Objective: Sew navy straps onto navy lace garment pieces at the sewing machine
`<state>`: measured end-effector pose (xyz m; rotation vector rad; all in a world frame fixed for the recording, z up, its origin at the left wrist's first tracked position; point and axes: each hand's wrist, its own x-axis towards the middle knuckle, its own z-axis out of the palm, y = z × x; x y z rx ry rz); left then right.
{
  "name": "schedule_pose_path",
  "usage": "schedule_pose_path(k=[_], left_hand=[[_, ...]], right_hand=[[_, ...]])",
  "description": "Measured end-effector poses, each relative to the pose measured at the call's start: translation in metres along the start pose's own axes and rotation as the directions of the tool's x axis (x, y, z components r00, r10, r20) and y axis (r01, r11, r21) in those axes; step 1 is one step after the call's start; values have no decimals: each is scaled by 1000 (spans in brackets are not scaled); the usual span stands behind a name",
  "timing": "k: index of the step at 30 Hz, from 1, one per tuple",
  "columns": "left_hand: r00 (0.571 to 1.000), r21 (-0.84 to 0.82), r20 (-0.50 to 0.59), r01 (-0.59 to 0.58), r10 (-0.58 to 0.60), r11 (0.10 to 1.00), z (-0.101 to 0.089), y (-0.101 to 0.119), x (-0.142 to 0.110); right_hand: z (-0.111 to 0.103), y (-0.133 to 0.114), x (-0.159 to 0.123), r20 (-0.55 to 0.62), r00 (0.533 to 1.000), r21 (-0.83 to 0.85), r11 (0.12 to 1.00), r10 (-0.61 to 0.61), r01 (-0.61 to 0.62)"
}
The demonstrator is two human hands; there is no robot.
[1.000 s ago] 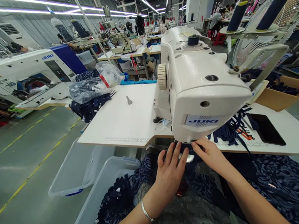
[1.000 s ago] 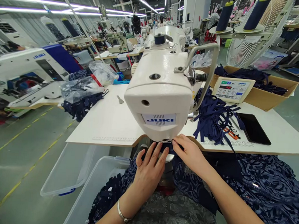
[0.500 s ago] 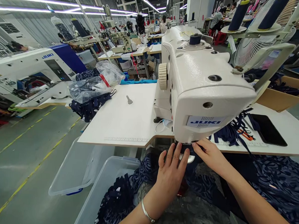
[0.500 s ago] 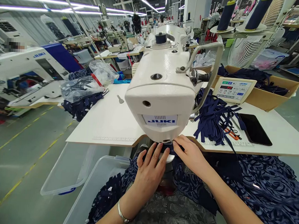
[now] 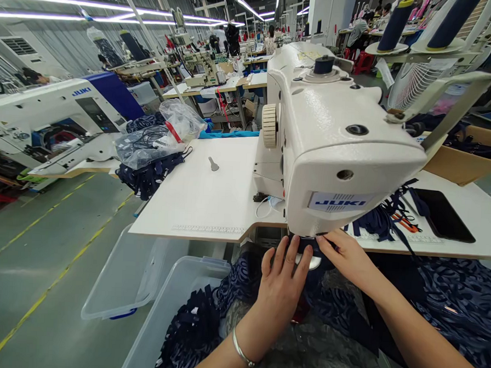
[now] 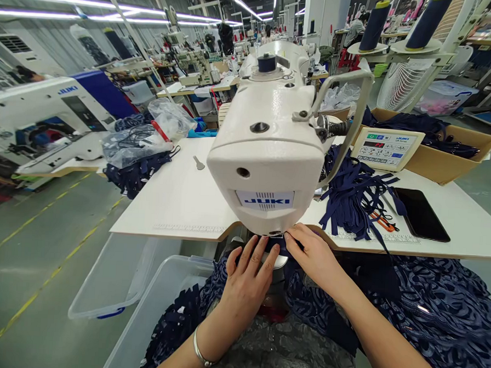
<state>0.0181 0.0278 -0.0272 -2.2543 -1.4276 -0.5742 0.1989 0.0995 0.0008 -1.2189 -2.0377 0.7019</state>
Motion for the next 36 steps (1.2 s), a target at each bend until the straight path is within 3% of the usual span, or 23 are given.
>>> schedule_pose_path(k=[7,12,17,22,26,28,31,36], left_hand=[[1000,-9,10,10,-10,1000,3,2,-2],[992,-12,-100,72,-73,997,6,2,-2],[990,9,-118,82,-81,997,6,0,-2],[983,24,-167,81,-76,996,7,-1,-2],[988,36,-142,69,-63,997,10,0,-5],[990,42,-131,63,-57,997,11,1,-7],[991,40,-126,58,-52,998,12,0,-6],[981,-39,-192,31,-38,999,5,-1,3]], right_hand=[[3,5,-2,12,1000,8,1000,10,-10],[8,5,-2,-12,1000,66,997,28,-27],[19,10,-6,-52,997,204,978,62,-50],[41,37,-22,-186,968,296,949,168,-108],[55,68,-40,-54,993,216,972,103,-89],[58,82,-50,-74,994,155,986,78,-66],[53,95,-63,-81,990,136,986,111,-100],[23,97,-75,29,954,250,922,298,-296]])
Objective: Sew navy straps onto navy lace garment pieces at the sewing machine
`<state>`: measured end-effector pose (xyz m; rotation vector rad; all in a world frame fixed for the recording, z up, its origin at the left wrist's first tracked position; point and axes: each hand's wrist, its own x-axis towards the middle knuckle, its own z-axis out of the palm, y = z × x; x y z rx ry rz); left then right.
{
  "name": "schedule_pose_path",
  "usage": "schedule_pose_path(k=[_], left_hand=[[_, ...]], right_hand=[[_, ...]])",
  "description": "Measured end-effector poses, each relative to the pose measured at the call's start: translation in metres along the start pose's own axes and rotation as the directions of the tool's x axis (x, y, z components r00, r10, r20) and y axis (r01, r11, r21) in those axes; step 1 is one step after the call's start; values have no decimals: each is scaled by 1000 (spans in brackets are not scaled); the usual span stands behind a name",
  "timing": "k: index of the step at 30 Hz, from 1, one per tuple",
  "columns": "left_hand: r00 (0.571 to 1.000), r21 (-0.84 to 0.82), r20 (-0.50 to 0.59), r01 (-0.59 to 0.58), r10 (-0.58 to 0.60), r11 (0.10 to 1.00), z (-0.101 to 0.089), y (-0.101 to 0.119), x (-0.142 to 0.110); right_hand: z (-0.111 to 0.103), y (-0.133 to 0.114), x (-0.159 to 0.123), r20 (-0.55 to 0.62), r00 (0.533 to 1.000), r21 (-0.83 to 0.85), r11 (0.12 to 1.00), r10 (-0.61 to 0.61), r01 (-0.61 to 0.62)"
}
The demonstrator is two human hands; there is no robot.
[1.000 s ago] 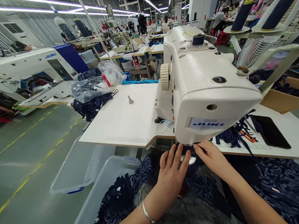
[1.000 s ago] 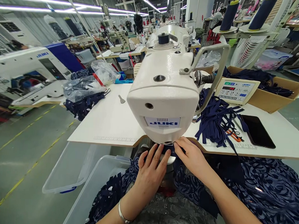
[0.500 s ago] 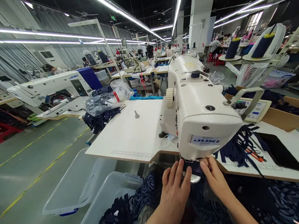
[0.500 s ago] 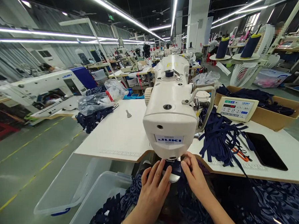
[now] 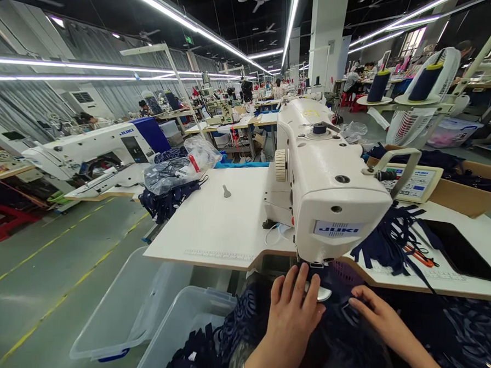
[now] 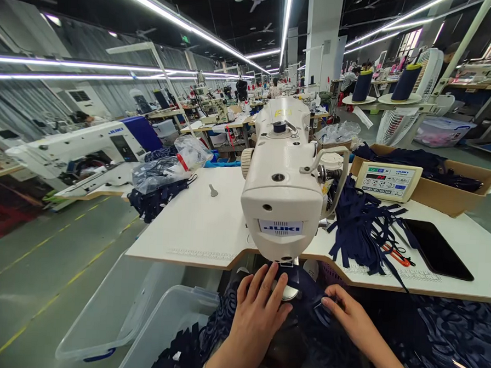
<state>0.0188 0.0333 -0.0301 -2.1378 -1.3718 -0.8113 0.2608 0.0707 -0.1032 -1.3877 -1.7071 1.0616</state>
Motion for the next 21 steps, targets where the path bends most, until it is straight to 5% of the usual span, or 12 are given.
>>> schedule_pose_path(k=[6,9,11,14,16,17,19,21], left_hand=[[992,-284,-66,88,-111,955,-16,-23,2],[938,-164,-272,174,-214,971,-20,-55,-4],[924,-8,-309,232,-224,973,-22,-74,-7],[979,99,-171,132,-114,986,-24,-81,-6],[991,52,1,-132,132,990,-24,-72,-3],[960,10,88,-269,267,963,-24,-65,-1],[878,-65,214,-425,428,903,-21,-51,2],[858,-104,279,-420,432,902,-18,-39,4]], right_hand=[[-35,-74,-13,212,977,46,999,9,-19],[-27,-112,-4,205,963,-104,974,-175,199],[-10,-126,8,175,931,-287,888,-321,360],[16,-133,24,99,870,-643,637,-483,426],[26,-134,29,83,849,-771,507,-522,387],[28,-133,30,78,849,-791,486,-522,371],[28,-130,28,39,873,-759,554,-486,342],[26,-124,25,-32,930,-605,747,-367,274]])
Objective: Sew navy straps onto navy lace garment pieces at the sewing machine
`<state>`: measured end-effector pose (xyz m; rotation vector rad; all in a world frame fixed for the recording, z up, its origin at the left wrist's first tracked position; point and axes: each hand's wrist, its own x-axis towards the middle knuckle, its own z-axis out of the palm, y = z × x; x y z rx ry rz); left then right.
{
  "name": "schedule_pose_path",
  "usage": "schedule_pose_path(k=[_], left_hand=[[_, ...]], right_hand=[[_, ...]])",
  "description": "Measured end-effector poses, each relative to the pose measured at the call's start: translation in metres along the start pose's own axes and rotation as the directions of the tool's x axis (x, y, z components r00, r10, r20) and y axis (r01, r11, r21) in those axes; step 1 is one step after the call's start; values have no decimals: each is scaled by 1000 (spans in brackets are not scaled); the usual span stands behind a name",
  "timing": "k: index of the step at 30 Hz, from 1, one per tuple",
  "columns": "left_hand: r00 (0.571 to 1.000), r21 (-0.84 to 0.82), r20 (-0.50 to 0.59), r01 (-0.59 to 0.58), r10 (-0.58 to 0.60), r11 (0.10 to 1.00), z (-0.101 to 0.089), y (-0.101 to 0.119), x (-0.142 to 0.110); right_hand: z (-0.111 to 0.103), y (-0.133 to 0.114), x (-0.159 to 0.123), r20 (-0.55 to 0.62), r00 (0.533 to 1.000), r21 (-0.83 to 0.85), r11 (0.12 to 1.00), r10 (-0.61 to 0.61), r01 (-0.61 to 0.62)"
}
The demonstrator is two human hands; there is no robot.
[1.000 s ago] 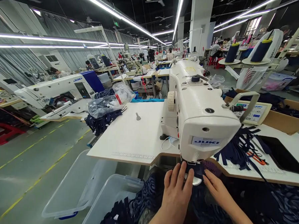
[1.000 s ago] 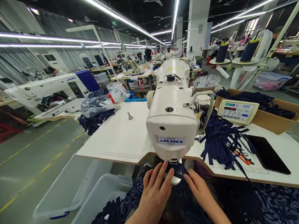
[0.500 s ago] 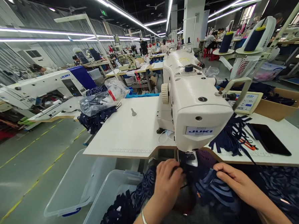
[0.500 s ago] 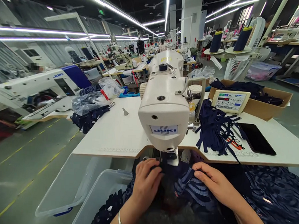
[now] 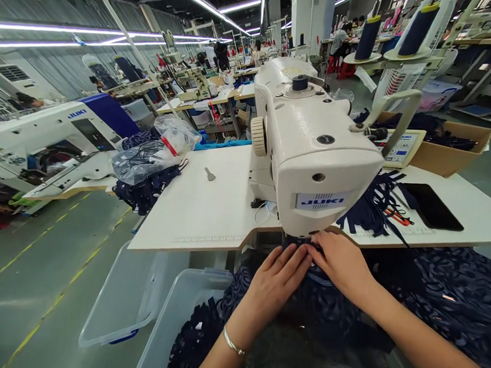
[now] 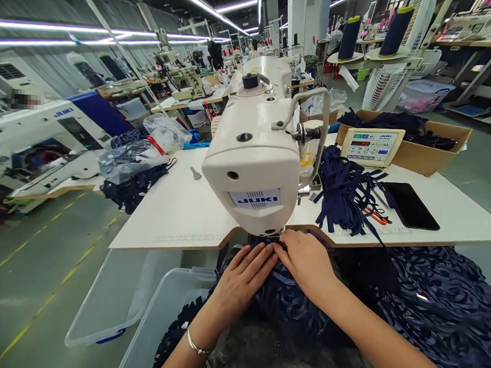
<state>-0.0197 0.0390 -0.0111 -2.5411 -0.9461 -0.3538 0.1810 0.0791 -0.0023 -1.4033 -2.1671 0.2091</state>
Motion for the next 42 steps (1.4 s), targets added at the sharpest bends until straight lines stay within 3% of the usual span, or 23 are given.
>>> schedule_pose_path(k=[1,3,6,8,13,23,35,42], left_hand=[[1000,-25,11,28,-28,999,0,3,2],[996,-83,21,87,-86,993,0,8,5],[986,-158,62,164,-156,974,-5,12,7],[977,-197,95,206,-190,959,-8,14,7],[959,-196,98,281,-266,940,-10,18,10],[955,-140,88,294,-284,946,-9,19,12],[950,-86,48,310,-307,947,-6,23,13],[916,-105,-137,364,-376,925,9,23,12]], right_hand=[[1,3,-2,30,996,146,985,82,-86],[5,10,-5,117,972,422,876,202,-232],[9,18,-5,184,946,602,730,268,-324],[9,21,-3,173,941,595,731,291,-335],[6,21,6,103,959,473,836,262,-279],[11,19,11,35,965,360,897,261,-256],[15,19,13,62,955,373,881,292,-293],[17,13,14,60,960,504,822,273,-265]])
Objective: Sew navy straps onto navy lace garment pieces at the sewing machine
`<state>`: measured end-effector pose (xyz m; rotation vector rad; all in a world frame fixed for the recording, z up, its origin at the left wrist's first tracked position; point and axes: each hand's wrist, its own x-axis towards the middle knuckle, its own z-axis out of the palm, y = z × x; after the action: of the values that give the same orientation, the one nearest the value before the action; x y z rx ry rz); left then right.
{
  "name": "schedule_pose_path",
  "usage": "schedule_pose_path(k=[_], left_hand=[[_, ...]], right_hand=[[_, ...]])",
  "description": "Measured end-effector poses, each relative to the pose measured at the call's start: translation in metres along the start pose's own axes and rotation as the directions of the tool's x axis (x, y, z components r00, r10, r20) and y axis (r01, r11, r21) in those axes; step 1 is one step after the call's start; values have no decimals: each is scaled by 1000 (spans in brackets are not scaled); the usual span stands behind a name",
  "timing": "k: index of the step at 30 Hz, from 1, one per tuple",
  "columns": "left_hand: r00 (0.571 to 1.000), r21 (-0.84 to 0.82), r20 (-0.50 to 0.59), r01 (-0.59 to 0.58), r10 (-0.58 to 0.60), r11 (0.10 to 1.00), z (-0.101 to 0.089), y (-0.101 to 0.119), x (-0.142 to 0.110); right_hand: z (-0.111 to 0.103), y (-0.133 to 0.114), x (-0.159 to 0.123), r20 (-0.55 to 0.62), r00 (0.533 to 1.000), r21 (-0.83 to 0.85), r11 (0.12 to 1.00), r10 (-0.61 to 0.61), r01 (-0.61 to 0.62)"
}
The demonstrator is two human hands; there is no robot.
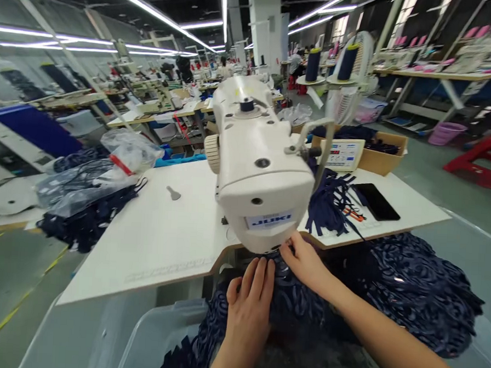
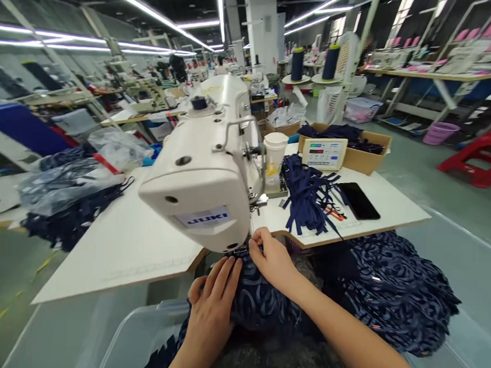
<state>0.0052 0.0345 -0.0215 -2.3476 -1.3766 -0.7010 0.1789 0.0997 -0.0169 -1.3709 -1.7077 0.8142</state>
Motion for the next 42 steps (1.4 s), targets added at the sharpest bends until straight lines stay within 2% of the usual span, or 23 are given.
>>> schedule_pose_path(k=[3,6,11,15,18,22,25,28,29,31,33,35,39,42], left_hand=[[1000,3,-5,8,-8,1000,3,-2,1],[999,22,41,8,-9,1000,-1,-2,2],[999,36,53,7,-9,999,-5,1,5],[1000,31,22,2,-3,1000,0,3,4],[1000,15,-31,-1,2,1000,6,3,3],[1000,35,-21,-18,19,999,9,3,2],[999,86,-6,-45,46,995,4,1,3],[998,117,45,-49,44,992,-5,-5,3],[997,110,46,-60,56,992,-8,-7,4],[989,75,17,-151,150,986,-11,-12,5],[958,39,-10,-285,286,958,-13,-16,8],[929,22,0,-370,370,929,-14,-17,10],[925,2,103,-367,365,930,-20,-16,10],[933,-47,112,-338,341,940,-25,-16,8]], right_hand=[[-4,5,-1,4,1000,17,1000,-12,11],[-15,19,-2,-14,1000,6,1000,-17,17],[-46,54,10,-35,999,-99,995,28,-32],[-76,76,38,-86,994,-259,961,72,-92],[-104,85,68,-192,974,-390,901,121,-189],[-148,94,100,-339,920,-517,778,197,-357],[-179,104,110,-395,880,-572,678,265,-461],[-200,116,112,-404,851,-610,594,336,-524],[-203,120,111,-400,846,-621,574,354,-534],[-206,128,111,-392,840,-642,542,376,-543],[-203,134,111,-386,838,-658,522,385,-543],[-198,138,114,-374,841,-669,514,391,-537],[-194,139,124,-363,841,-674,510,401,-534],[-201,136,133,-385,828,-658,508,409,-557]])
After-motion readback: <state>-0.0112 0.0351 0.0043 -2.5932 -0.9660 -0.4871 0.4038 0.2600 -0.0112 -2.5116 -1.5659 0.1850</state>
